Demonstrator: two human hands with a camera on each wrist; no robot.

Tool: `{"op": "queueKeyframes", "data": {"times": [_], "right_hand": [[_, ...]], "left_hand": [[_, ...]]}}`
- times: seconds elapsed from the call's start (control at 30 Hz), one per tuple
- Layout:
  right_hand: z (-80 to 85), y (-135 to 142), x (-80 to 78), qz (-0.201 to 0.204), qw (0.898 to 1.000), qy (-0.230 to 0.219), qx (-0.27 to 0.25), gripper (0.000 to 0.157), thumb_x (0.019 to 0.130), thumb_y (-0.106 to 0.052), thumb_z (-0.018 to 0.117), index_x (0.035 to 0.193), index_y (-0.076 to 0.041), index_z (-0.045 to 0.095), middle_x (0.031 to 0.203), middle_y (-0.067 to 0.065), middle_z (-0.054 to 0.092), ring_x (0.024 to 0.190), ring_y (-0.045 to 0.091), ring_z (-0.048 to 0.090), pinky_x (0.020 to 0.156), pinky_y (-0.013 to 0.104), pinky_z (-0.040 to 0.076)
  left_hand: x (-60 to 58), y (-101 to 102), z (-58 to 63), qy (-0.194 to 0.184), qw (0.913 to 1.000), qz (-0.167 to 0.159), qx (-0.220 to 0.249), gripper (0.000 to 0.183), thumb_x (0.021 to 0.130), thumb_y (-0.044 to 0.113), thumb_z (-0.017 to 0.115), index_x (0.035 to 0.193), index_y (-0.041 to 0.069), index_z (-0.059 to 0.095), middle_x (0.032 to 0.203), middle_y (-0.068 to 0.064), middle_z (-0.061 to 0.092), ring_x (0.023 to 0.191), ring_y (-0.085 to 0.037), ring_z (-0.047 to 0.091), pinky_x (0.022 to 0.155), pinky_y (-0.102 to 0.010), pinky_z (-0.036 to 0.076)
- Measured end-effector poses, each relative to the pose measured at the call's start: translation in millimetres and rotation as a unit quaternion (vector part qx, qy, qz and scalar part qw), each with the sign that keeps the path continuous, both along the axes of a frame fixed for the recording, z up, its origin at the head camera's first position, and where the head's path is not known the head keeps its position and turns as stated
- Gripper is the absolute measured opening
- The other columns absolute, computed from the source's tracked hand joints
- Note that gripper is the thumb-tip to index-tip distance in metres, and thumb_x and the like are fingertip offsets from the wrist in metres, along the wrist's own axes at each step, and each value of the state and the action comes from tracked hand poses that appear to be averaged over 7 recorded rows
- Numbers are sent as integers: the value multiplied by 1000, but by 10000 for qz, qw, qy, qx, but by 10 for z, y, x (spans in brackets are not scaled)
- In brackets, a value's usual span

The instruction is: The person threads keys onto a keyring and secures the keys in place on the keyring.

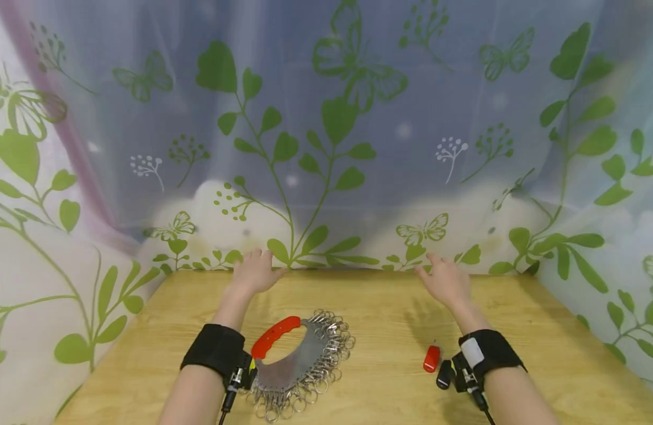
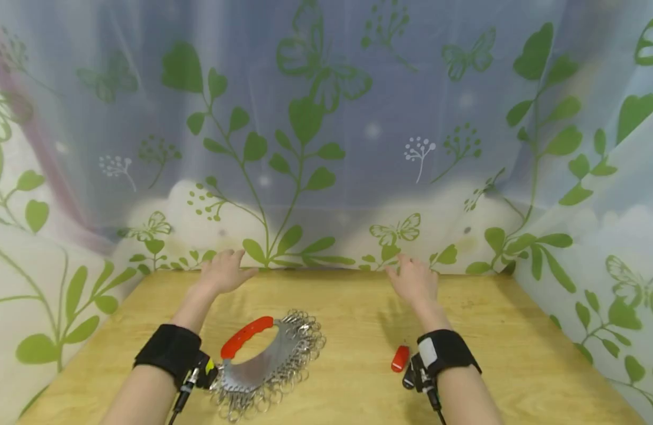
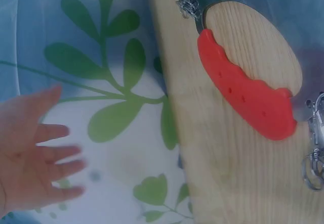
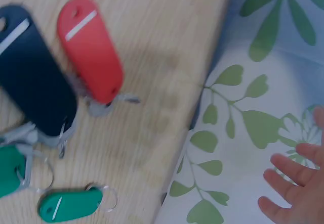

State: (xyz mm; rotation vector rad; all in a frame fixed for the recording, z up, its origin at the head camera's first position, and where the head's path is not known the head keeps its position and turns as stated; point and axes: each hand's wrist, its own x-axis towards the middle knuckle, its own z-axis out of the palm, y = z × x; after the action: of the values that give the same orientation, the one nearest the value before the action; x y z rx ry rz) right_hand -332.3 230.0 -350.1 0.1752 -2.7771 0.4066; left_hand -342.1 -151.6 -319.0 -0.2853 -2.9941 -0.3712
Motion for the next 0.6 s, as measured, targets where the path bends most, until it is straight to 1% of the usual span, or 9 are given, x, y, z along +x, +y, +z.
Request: {"op": "queueKeyframes", "data": {"times": [0.03, 0.07, 0.1, 0.13, 0.2, 0.27, 0.37, 0.5, 0.6], "right_hand": [[21, 2, 11, 26, 9999, 118, -40, 51, 91, -40, 41, 123, 0, 43, 109, 25, 52, 79, 33, 54, 55, 41, 45], [42, 9, 22, 66, 9996, 243, -88, 43, 90, -33, 44, 117, 1, 49, 101, 23, 56, 68, 28, 54, 47, 37, 43], [59, 17, 34, 133, 9993, 332, -147, 37, 89, -27, 45, 111, 1, 53, 93, 21, 58, 61, 23, 52, 43, 34, 40], [76, 34, 55, 196, 9988, 401, -194, 31, 88, -23, 46, 106, 2, 55, 87, 18, 59, 56, 20, 50, 43, 33, 40], [94, 66, 102, 338, 9978, 478, -299, 23, 88, -15, 45, 96, 2, 57, 76, 13, 58, 52, 16, 46, 45, 34, 40], [102, 104, 168, 509, 9969, 506, -328, 18, 87, -11, 46, 91, 2, 57, 71, 9, 56, 52, 15, 44, 49, 35, 41], [67, 133, 292, 734, 9966, 268, -264, 13, 87, -8, 46, 82, -1, 55, 63, 4, 49, 51, 14, 41, 50, 34, 38], [-69, 145, 454, 856, 9952, -469, -39, 21, 84, -11, 50, 64, -8, 46, 53, -1, 35, 46, 12, 31, 47, 30, 31], [-211, 155, 526, 748, 9920, -1016, 87, 27, 83, -17, 55, 60, -10, 42, 52, -3, 31, 46, 11, 28, 46, 28, 28]], "left_hand": [[-2, 13, 19, 73, 9999, -4, 146, 47, 89, 40, 47, 113, -1, 51, 109, -21, 51, 100, -34, 46, 81, -48, 39], [1, 22, 43, 128, 9994, -49, 306, 34, 89, 32, 48, 97, 0, 57, 91, -17, 56, 82, -28, 52, 69, -41, 43], [5, 32, 63, 184, 9988, -79, 453, 28, 89, 26, 49, 79, 1, 57, 72, -11, 53, 64, -23, 50, 58, -35, 42], [12, 49, 84, 209, 9980, -130, 589, 29, 89, 21, 49, 66, 4, 52, 59, -6, 46, 52, -18, 43, 50, -30, 37], [29, 77, 116, 226, 9967, -247, 741, 38, 89, 14, 47, 52, 11, 37, 49, 0, 28, 43, -13, 27, 44, -27, 27], [58, 114, 115, 357, 9956, -426, 752, 41, 87, 10, 47, 51, 15, 29, 48, 3, 21, 43, -11, 21, 44, -25, 24], [142, 184, 101, 392, 9948, -724, 600, 41, 83, 6, 47, 50, 16, 25, 50, 4, 16, 45, -11, 15, 44, -25, 20], [311, 319, 47, 188, 9938, -1077, 205, 38, 78, 6, 49, 49, 16, 27, 49, 5, 15, 45, -10, 13, 44, -25, 18], [439, 447, -47, -8, 9895, -1444, -107, 38, 79, 11, 54, 50, 17, 30, 48, 6, 17, 44, -9, 15, 43, -24, 18]]}}
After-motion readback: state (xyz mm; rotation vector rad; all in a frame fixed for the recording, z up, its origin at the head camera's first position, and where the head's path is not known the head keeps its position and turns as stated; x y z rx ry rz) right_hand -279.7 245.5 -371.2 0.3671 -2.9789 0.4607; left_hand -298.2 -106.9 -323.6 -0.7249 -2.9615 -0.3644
